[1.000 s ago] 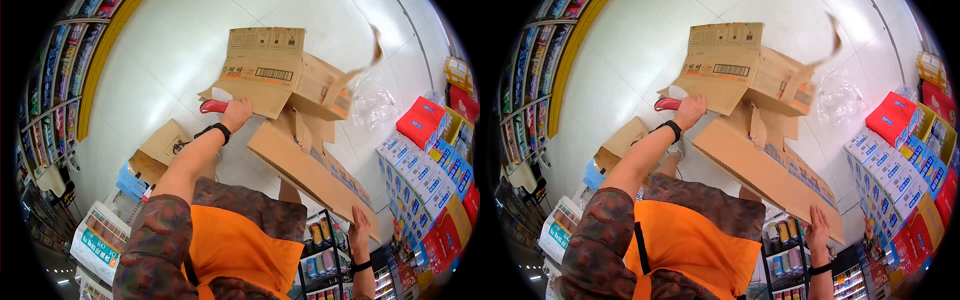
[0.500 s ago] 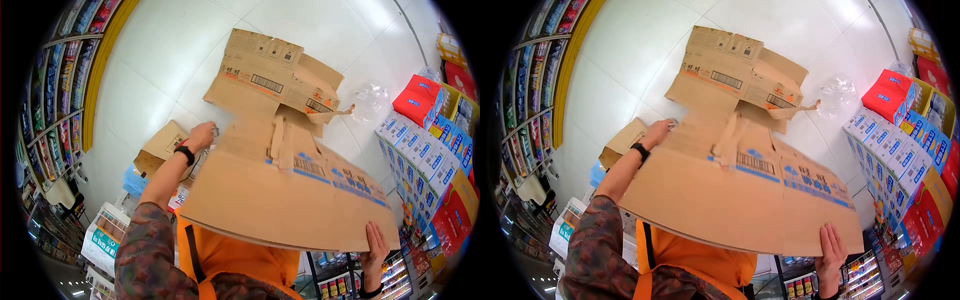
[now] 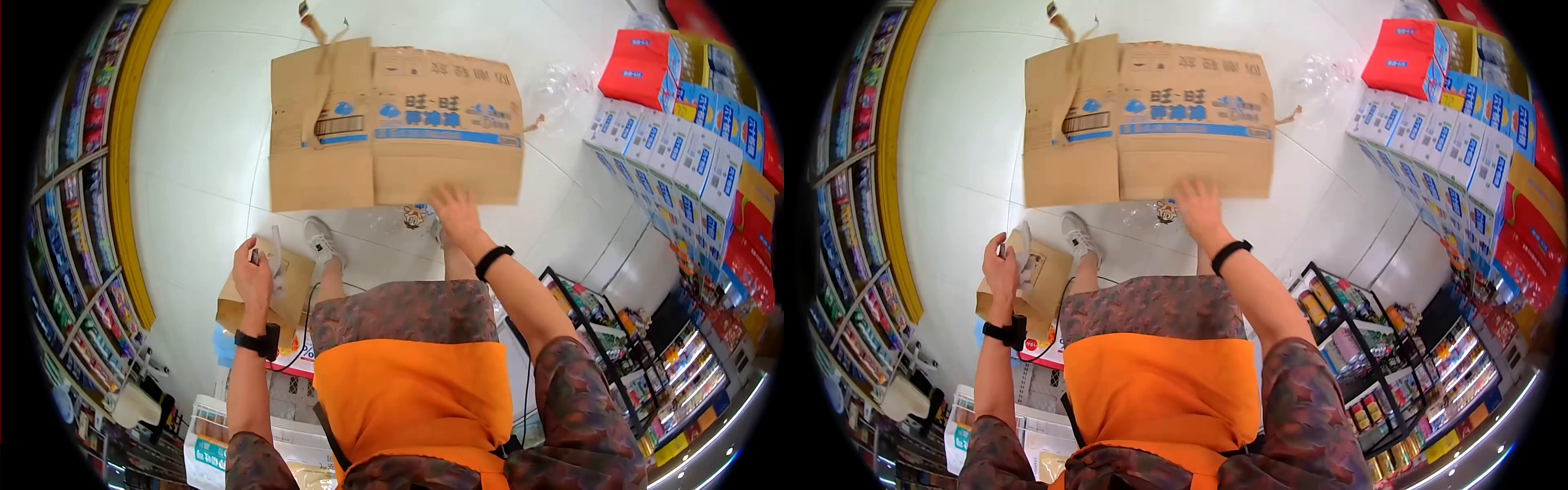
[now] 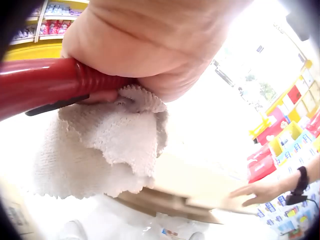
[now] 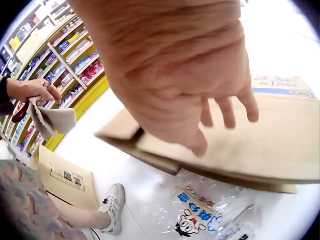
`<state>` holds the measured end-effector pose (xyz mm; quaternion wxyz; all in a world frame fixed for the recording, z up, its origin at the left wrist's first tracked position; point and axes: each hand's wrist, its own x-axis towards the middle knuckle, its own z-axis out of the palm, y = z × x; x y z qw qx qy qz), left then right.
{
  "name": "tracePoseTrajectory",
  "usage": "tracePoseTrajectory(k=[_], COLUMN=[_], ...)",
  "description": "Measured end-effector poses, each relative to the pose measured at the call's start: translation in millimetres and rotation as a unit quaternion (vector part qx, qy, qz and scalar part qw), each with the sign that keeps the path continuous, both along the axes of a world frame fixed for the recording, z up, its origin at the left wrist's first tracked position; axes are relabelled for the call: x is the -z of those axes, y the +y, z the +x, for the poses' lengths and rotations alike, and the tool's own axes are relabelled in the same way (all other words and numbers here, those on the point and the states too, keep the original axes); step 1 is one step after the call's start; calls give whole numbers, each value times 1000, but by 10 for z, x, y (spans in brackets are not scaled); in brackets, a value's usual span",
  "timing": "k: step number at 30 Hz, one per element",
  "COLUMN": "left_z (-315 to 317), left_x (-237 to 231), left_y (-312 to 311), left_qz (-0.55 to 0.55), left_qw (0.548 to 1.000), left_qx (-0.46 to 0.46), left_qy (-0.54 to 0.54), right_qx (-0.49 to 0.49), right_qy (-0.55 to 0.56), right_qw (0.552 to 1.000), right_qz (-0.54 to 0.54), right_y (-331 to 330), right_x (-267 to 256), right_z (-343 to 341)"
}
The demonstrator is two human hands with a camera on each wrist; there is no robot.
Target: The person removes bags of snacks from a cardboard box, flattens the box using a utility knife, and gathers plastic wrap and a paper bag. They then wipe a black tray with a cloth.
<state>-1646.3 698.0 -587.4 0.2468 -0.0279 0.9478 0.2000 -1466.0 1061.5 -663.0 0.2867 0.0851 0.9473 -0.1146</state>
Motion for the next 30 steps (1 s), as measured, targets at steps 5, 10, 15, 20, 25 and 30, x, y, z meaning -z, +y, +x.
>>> tracePoseTrajectory(k=[5,10,15,20,25,30], left_z=[-38,-102,39,100,178,-106], left_x=[436,935,1944,2480,2665,2887], left_y=[863,2036,2572,2491,2512,2133], left_qz=[23,-3,-24,-7,-93,-91], left_qw=[984,961,970,972,959,966], left_qx=[177,231,190,174,224,226], left_qy=[-25,-150,-153,-159,-145,-86], right_qx=[226,360,605,675,605,477], right_qy=[-3,125,65,-2,2,34], right_qw=[962,919,741,636,519,679], right_qz=[-157,-99,-282,-374,-604,-558], right_y=[225,1276,2244,2396,2050,1854], right_x=[327,392,882,1600,1749,1598], right_z=[250,475,428,421,166,23])
